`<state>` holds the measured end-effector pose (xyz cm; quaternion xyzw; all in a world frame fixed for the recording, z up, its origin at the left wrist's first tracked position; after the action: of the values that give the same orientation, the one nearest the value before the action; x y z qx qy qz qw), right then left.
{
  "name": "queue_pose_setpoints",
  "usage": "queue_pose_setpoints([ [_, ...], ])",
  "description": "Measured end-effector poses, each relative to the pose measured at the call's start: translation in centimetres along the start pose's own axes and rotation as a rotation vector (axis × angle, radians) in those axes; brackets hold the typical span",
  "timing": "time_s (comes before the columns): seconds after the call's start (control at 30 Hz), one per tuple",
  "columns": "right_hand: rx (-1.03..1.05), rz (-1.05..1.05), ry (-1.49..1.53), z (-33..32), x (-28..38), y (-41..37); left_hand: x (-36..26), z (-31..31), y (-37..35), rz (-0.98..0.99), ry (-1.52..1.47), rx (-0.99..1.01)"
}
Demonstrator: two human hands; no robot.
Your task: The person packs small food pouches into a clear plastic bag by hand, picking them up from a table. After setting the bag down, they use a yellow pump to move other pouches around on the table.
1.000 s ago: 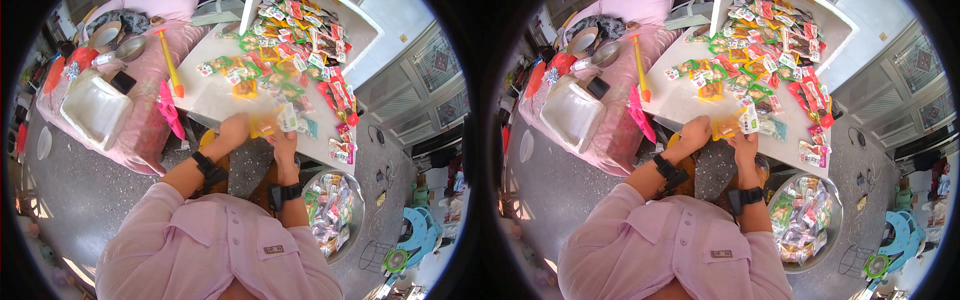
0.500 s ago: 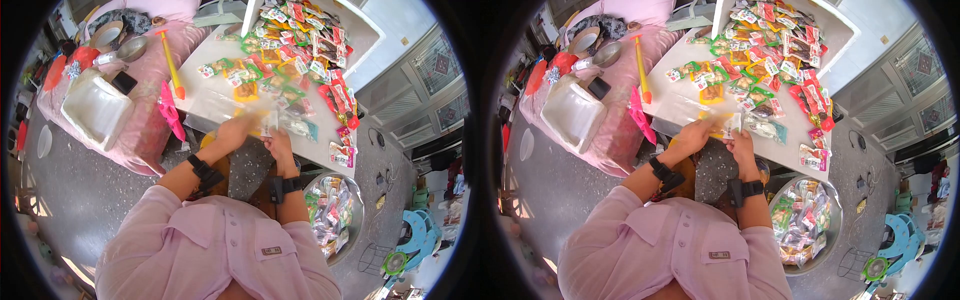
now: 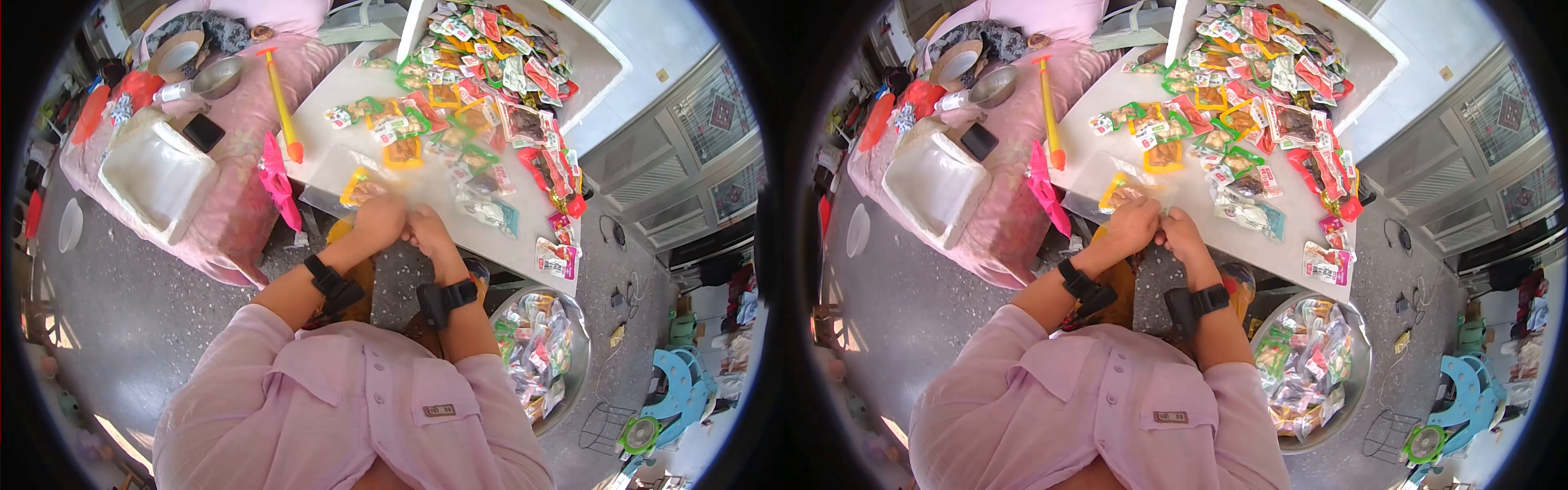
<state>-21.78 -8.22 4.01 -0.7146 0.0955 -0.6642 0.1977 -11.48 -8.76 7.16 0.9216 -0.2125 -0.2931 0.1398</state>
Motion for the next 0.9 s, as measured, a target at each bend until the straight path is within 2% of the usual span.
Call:
queue_pose_setpoints([
  [0.03,0.025,0.035,-0.001,0.1,0.2,0.0,-0.1,-0.3,0.0,0.026,-0.028,-0.02],
  [0.13,-0.061,-0.102,0.462,0.8,-0.6,2.2,-0.6,-0.9,0.0,0.073,-0.082,-0.097],
  [0.23,-0.074,-0.148,0.281,1.7,-0.5,3.8,-0.3,-1.5,0.4,0.062,-0.095,-0.171],
  [0.33,0.174,-0.049,-0.068,1.7,1.0,3.2,1.1,-2.0,0.3,0.019,-0.152,-0.133],
  [0.43,0.164,-0.11,-0.182,-0.7,2.3,3.7,3.7,0.4,0.2,-0.076,-0.159,-0.086],
  [0.47,-0.034,-0.193,-0.288,-2.1,2.9,4.1,4.2,1.0,0.0,-0.073,-0.172,-0.103],
  [0.57,-0.401,-0.454,-0.709,-4.9,4.1,7.3,4.0,1.3,0.1,-0.064,-0.182,-0.098],
  [0.67,-0.584,-0.47,-0.879,-5.2,4.6,10.2,4.2,1.7,0.3,-0.09,-0.176,-0.067],
  [0.77,-0.621,-0.431,-0.915,-4.5,5.6,11.5,4.1,1.4,0.2,-0.104,-0.155,-0.063],
  [0.87,-0.447,-0.231,-0.777,-4.0,5.8,12.3,3.9,1.2,0.2,-0.094,-0.152,-0.071],
  [0.9,-0.398,-0.221,-0.79,-4.0,5.5,13.3,4.0,1.2,0.2,-0.09,-0.153,-0.076],
])
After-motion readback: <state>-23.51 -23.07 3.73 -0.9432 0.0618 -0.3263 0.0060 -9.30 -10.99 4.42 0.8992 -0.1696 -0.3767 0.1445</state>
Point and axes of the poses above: each hand's wrist, its own y-axis towards the middle knuckle, its own z-axis out of the palm, x = y × z, the point moved 5 cm from there along y, towards the middle knuckle, and after that the axes turned 2 degrees about -z, right-handed, at the moved point
